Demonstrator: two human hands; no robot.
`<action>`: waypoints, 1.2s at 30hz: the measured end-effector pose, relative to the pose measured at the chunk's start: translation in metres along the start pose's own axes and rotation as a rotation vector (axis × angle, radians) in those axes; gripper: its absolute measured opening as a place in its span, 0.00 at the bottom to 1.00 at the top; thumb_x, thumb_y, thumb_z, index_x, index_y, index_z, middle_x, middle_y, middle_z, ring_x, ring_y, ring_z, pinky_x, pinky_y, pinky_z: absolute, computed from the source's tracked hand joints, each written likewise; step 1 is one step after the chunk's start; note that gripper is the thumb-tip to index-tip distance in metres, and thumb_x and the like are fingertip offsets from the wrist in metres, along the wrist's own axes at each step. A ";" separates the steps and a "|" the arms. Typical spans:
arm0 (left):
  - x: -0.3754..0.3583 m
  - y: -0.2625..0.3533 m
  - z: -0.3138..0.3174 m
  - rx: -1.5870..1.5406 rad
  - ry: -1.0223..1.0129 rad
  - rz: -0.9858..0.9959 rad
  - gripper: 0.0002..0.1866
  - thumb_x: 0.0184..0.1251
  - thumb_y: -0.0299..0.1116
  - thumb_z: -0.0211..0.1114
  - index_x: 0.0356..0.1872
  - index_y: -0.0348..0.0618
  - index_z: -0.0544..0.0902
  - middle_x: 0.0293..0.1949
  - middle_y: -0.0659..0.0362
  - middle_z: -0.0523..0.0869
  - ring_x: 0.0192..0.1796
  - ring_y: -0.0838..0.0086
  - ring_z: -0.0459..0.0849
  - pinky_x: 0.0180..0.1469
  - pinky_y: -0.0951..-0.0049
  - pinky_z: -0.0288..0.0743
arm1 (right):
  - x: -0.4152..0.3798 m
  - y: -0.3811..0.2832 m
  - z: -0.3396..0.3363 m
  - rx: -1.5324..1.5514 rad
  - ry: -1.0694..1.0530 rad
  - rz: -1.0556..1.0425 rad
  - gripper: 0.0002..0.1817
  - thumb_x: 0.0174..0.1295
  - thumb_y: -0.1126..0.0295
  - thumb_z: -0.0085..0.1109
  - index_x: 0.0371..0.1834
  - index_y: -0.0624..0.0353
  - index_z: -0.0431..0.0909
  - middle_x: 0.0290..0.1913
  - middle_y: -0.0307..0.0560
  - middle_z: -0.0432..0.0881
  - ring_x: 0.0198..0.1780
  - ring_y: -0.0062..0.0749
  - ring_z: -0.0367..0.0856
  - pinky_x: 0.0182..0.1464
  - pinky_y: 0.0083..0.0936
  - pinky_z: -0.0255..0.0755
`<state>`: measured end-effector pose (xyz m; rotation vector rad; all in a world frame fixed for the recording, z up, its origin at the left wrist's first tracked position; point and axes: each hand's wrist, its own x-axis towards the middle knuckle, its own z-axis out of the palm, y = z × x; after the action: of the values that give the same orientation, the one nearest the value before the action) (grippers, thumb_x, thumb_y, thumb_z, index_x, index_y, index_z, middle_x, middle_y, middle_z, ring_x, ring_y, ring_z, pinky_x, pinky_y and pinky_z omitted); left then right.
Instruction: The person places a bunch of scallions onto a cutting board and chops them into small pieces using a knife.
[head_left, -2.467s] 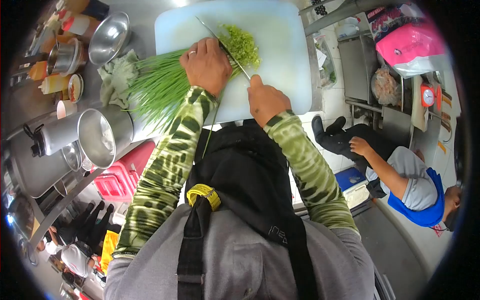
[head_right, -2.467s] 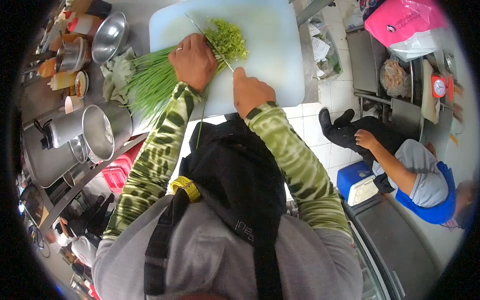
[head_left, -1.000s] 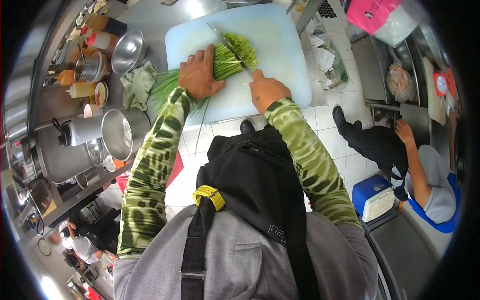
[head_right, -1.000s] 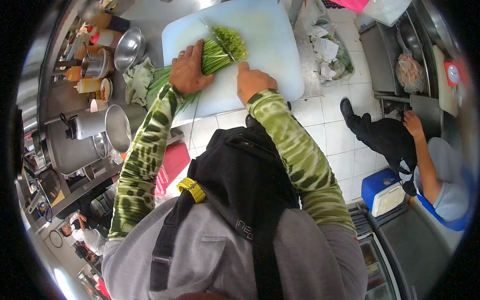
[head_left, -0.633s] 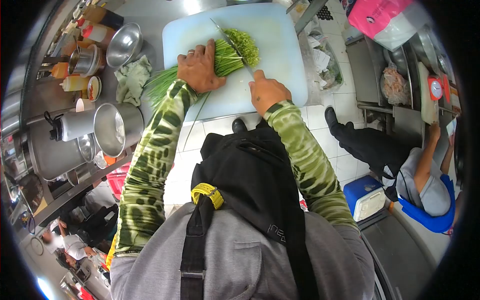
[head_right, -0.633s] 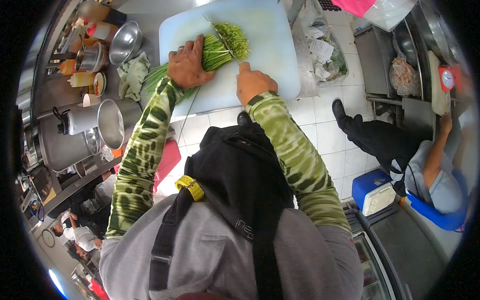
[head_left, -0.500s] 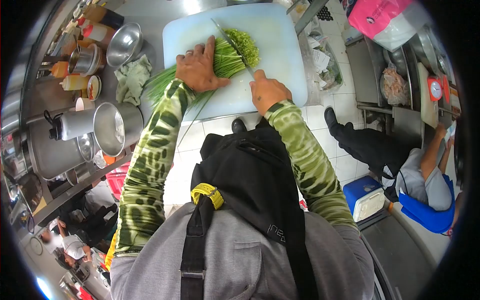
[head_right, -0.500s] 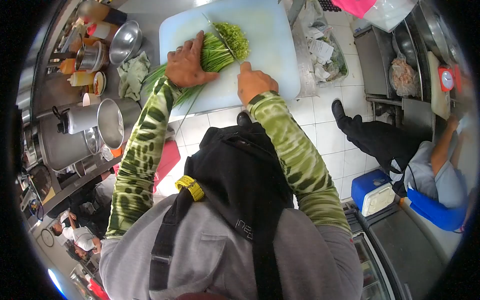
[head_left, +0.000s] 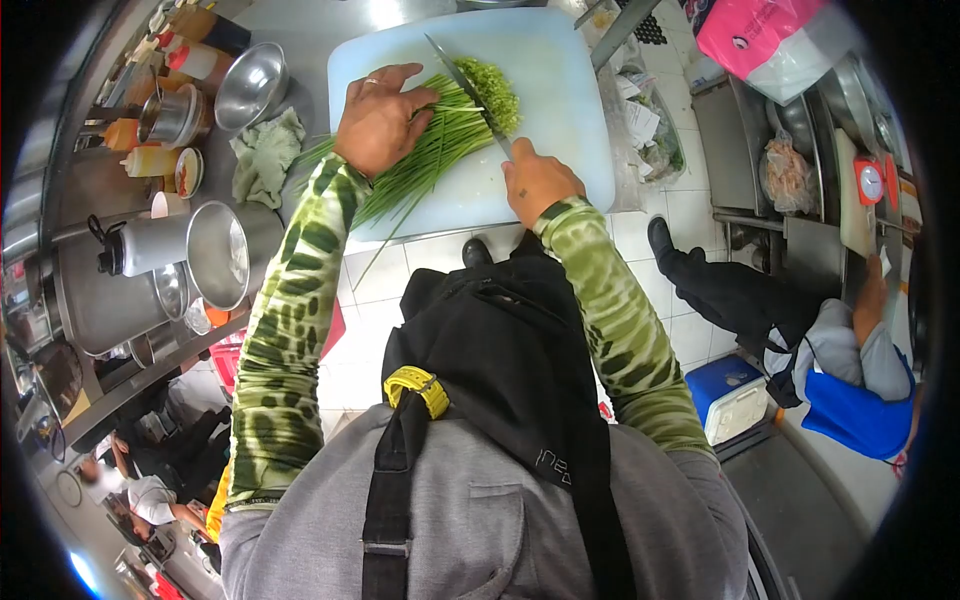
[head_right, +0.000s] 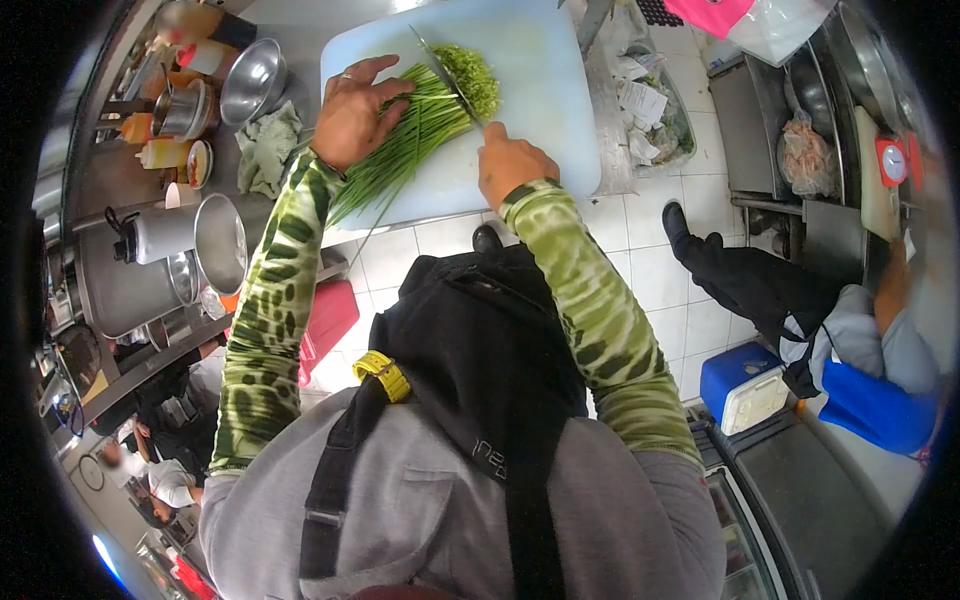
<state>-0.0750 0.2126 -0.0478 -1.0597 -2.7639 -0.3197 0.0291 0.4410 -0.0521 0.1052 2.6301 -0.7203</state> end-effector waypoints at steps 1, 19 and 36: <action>0.001 0.001 0.002 0.008 -0.001 -0.007 0.13 0.66 0.35 0.69 0.51 0.56 0.88 0.65 0.54 0.81 0.67 0.53 0.77 0.67 0.48 0.66 | 0.000 0.000 0.001 0.001 0.003 0.004 0.14 0.77 0.60 0.49 0.51 0.60 0.71 0.41 0.64 0.88 0.47 0.63 0.87 0.52 0.54 0.78; 0.004 0.011 -0.009 -0.146 0.035 -0.178 0.10 0.64 0.34 0.67 0.45 0.47 0.86 0.52 0.53 0.87 0.58 0.54 0.83 0.59 0.46 0.72 | 0.003 0.006 0.004 0.040 0.034 -0.023 0.14 0.77 0.60 0.51 0.49 0.62 0.70 0.36 0.66 0.86 0.44 0.67 0.85 0.50 0.57 0.75; 0.025 0.039 0.088 -0.009 0.536 -0.453 0.05 0.68 0.31 0.62 0.39 0.43 0.79 0.34 0.51 0.81 0.33 0.51 0.84 0.36 0.50 0.76 | 0.006 0.002 0.001 -0.011 0.011 -0.009 0.13 0.76 0.60 0.50 0.50 0.59 0.69 0.38 0.63 0.87 0.45 0.66 0.86 0.50 0.57 0.77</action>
<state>-0.0739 0.2794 -0.1219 -0.2669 -2.4631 -0.5748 0.0244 0.4423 -0.0565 0.0944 2.6464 -0.7104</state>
